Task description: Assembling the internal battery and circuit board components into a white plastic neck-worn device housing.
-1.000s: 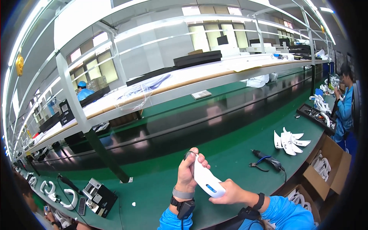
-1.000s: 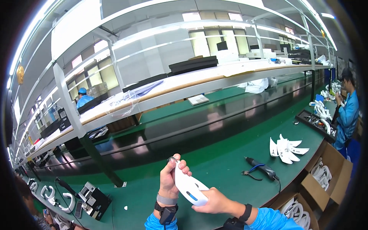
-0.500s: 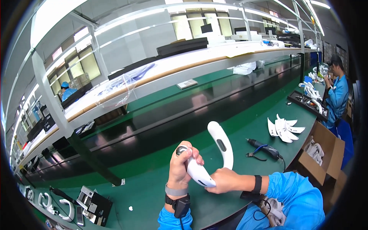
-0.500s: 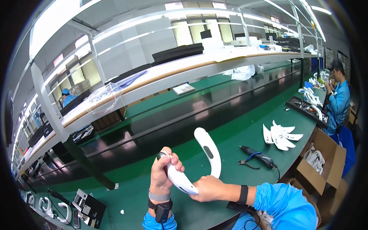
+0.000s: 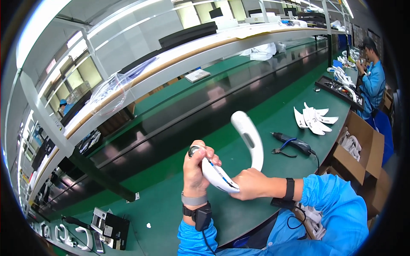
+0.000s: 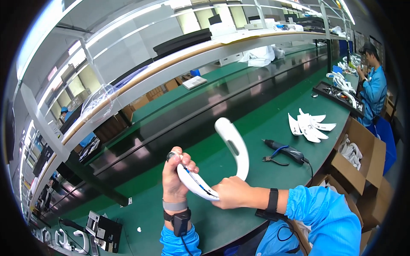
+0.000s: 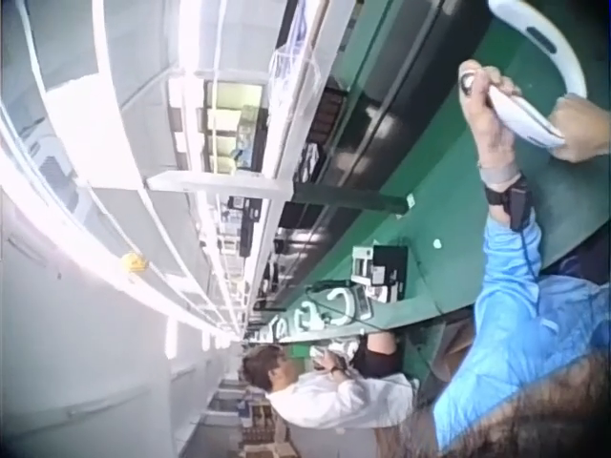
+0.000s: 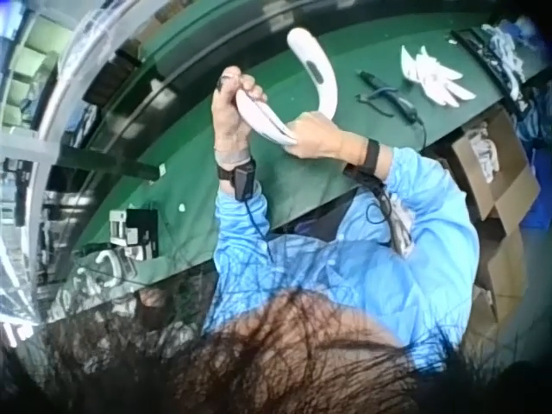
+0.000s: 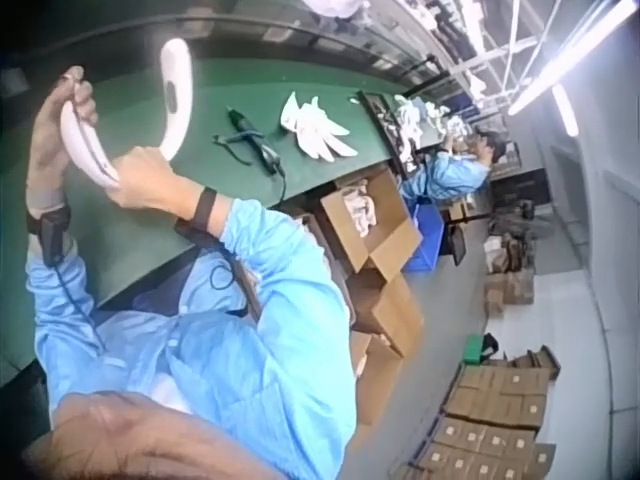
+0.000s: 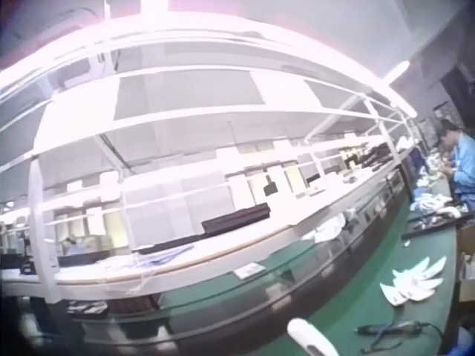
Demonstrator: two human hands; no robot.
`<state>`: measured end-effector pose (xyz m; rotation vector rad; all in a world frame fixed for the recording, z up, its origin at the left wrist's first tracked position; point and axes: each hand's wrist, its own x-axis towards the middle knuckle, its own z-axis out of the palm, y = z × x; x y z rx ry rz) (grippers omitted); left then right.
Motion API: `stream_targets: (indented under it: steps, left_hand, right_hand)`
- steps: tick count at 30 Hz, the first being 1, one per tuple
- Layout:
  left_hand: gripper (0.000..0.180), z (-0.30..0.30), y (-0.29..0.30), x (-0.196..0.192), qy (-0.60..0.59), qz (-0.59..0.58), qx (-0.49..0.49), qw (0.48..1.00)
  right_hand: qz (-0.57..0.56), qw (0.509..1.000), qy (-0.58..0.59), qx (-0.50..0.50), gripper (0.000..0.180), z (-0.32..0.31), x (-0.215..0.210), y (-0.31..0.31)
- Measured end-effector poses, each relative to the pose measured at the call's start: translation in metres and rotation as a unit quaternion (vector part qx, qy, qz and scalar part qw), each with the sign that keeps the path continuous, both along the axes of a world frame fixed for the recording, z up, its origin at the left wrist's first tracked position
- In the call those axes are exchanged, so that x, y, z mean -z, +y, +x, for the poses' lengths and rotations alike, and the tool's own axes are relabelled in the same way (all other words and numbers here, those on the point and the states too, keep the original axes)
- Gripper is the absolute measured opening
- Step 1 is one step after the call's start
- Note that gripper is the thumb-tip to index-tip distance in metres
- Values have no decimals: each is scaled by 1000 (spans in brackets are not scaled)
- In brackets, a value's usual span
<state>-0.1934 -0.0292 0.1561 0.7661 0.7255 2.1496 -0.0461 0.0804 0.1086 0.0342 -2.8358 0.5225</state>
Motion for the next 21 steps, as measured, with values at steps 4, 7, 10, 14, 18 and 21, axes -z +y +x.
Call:
stream_targets:
  steps: [4, 7, 10, 14, 18, 21]
  left_hand:
    - [14, 4, -5, -7, -61, 29, 2, 998]
    - [14, 0, -6, -8, -132, 41, -59, 989]
    - [14, 0, -10, -9, -123, 48, -44, 990]
    - [18, 2, -27, -16, -63, 69, -42, 995]
    - [22, -2, -26, -10, -27, 119, 54, 991]
    - [22, -4, -22, -7, 37, 133, 92, 986]
  right_hand:
    - [-76, 995, 53, -28, 24, 9, -7, 3]
    - [-78, 980, 181, -8, 28, 7, -6, 3]
    - [-96, 975, 199, -29, 28, 7, -3, -1]
    - [-59, 977, 191, -77, 27, 5, -15, -8]
    - [-73, 982, -71, -162, 23, 8, -43, 5]
    - [70, 992, -79, -71, 23, 1, -30, -3]
